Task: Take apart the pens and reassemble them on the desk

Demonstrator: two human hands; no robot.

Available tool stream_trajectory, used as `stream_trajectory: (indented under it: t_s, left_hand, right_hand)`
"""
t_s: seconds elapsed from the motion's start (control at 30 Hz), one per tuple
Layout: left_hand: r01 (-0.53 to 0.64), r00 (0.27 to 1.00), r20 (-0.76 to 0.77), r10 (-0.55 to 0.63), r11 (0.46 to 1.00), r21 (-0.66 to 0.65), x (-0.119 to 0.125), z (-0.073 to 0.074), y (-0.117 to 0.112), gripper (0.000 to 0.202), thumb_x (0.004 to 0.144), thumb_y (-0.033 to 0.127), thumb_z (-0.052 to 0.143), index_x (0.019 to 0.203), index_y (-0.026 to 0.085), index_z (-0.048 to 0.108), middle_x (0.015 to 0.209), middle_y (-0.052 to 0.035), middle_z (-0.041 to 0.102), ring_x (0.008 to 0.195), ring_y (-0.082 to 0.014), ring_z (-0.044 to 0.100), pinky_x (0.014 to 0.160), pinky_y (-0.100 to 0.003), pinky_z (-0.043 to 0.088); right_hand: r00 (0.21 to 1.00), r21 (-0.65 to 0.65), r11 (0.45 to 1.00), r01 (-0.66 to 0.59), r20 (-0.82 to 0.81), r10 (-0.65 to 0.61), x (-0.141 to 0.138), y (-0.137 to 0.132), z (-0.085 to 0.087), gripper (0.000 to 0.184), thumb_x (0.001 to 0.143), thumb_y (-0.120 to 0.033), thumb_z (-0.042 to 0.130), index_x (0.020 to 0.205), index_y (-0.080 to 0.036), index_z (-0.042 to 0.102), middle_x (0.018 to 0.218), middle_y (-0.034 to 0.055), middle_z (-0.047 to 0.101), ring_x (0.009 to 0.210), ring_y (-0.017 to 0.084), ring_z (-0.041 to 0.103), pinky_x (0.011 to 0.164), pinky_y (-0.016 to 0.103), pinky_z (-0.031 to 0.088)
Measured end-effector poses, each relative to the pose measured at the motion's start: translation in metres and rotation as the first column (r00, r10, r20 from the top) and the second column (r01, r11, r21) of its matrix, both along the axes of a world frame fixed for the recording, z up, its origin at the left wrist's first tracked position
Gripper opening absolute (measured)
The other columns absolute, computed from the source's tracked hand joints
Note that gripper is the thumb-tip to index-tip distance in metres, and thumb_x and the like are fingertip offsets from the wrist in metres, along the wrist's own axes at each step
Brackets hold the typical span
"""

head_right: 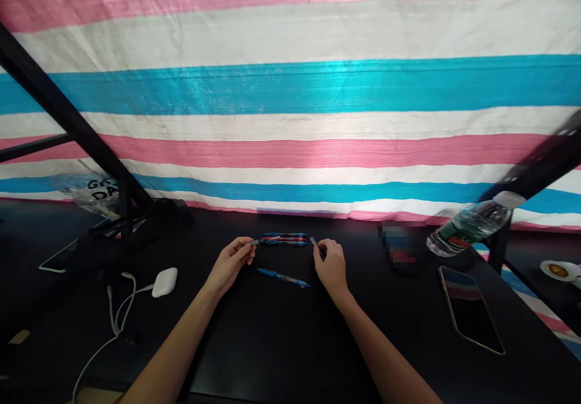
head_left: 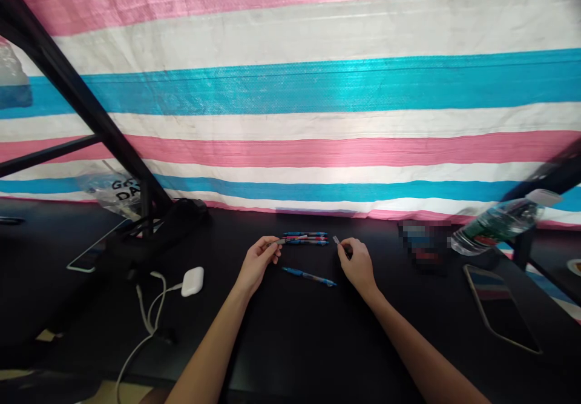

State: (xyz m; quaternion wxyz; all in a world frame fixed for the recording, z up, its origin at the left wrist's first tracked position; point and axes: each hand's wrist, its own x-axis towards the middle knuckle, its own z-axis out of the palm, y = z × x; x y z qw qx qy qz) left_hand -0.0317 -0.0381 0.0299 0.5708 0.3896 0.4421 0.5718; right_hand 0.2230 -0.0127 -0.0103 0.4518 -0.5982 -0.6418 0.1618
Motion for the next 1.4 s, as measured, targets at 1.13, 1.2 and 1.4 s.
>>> stream_trajectory:
  t_s: [1.13, 1.2, 1.4]
  left_hand:
    - [0.050, 0.965, -0.259, -0.049, 0.999, -0.002, 0.001, -0.001, -0.001, 0.031, 0.076, 0.040, 0.066, 0.092, 0.014, 0.064, 0.072, -0.0024, 0.060, 0.062, -0.0113, 0.051, 0.058, -0.024, 0.042]
    - [0.067, 0.956, -0.285, -0.064, 0.998, 0.002, 0.001, 0.000, -0.001, 0.030, 0.076, 0.040, 0.066, 0.091, 0.014, 0.064, 0.071, -0.0020, 0.059, 0.062, -0.0114, 0.051, 0.058, -0.024, 0.042]
    - [0.090, 0.938, -0.336, -0.081, 0.996, 0.013, 0.002, -0.001, -0.001, 0.032, 0.077, 0.043, 0.064, 0.090, 0.014, 0.065, 0.071, -0.0026, 0.060, 0.062, -0.0118, 0.051, 0.059, -0.024, 0.041]
  right_hand:
    - [0.750, -0.158, 0.853, -0.498, -0.572, 0.332, -0.014, -0.006, 0.011, 0.027, 0.079, -0.045, 0.063, 0.083, -0.018, 0.063, 0.065, 0.0001, 0.056, 0.056, 0.011, 0.049, 0.051, 0.024, 0.039]
    - [0.750, -0.165, 0.843, -0.512, -0.564, 0.345, -0.014, -0.006, 0.012, 0.026, 0.078, -0.044, 0.065, 0.082, -0.018, 0.064, 0.066, 0.0008, 0.058, 0.057, 0.011, 0.050, 0.052, 0.025, 0.040]
    - [0.604, -0.082, 0.790, -0.607, -0.694, 0.392, -0.015, -0.006, 0.012, 0.032, 0.082, -0.043, 0.061, 0.101, -0.018, 0.065, 0.078, 0.0059, 0.067, 0.061, 0.014, 0.057, 0.052, 0.026, 0.043]
